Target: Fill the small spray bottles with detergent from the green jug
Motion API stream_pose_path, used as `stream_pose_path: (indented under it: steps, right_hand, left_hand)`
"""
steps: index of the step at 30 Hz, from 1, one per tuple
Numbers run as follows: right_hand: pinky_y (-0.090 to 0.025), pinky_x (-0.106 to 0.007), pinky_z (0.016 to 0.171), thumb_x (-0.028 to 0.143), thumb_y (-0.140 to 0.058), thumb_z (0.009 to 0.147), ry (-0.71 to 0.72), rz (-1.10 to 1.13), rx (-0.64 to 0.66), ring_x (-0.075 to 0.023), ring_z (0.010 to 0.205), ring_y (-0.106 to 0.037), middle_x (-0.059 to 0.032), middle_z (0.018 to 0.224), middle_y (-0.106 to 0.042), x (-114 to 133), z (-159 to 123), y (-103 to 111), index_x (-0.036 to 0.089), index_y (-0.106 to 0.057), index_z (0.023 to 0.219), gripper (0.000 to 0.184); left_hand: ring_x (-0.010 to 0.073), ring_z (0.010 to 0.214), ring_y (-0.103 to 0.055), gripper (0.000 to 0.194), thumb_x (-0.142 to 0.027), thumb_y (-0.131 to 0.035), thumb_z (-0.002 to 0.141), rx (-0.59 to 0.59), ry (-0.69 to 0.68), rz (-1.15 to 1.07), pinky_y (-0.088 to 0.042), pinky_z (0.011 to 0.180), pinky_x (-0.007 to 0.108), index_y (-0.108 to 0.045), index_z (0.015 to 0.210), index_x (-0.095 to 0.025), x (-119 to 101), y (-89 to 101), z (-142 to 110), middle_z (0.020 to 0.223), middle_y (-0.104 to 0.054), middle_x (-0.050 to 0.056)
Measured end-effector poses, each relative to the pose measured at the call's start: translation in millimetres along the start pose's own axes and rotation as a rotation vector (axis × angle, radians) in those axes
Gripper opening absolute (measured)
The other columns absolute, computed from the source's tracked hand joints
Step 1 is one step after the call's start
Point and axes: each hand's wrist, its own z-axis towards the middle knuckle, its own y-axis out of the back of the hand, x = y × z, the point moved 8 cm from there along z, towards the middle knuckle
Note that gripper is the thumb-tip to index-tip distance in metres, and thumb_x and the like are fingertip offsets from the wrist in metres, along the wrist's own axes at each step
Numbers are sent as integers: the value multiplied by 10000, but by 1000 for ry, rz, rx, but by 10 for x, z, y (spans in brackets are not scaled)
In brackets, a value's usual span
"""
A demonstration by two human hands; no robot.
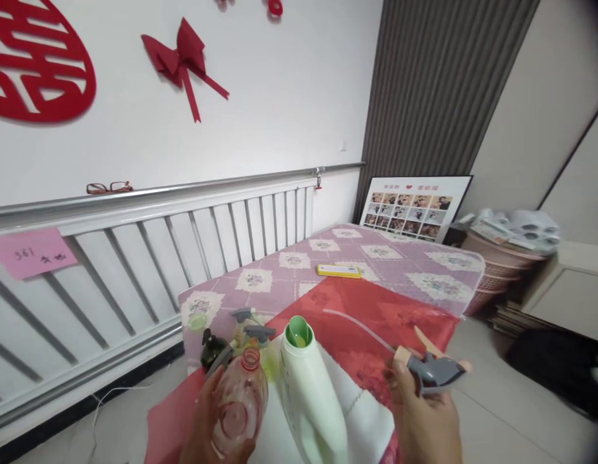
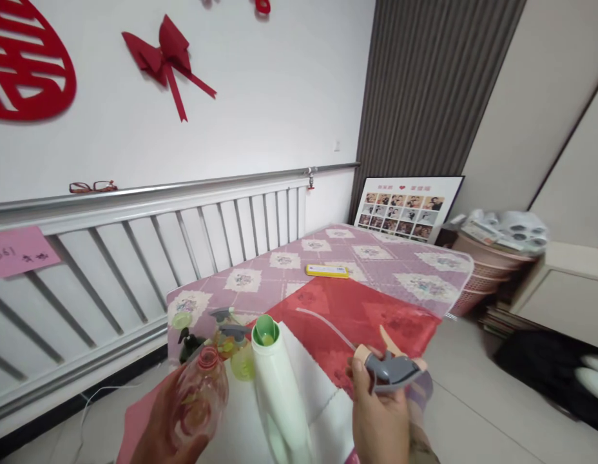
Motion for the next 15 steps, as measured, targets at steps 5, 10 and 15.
stream_pose_path:
  steps: [5,10,15]
  right_hand:
    - [-563,-333,762,579,-742,654,-111,70,143,-244,867,-687,-68,995,-721,-730,87,-173,199,-657,1006,525]
    - [-583,-348,780,608,-738,633,-123,76,222,-257,938,-678,-48,994,-701,-1195,37,-291,197,-632,978,548]
    - [-599,-337,701,569,-767,566,-95,84,187,-288,942,-692,-34,939,-722,-1391,12,-275,259,-651,893,465]
  left_hand:
    - [371,1301,-511,834,-386,-688,694,7,12,-17,-500,1037,491,-308,1420,-233,-211,46,251,1460,-482,135]
    - [332,1237,-577,784,-456,-671,743,32,-13,8,-544,994,457,-331,1419,-249,-350,11,456,1416,-528,119]
    - [306,1219,-588,751,-419,-677,762,76,-52,21,-552,970,423,-342,1404,-222,-424,14,641,1408,-511,156]
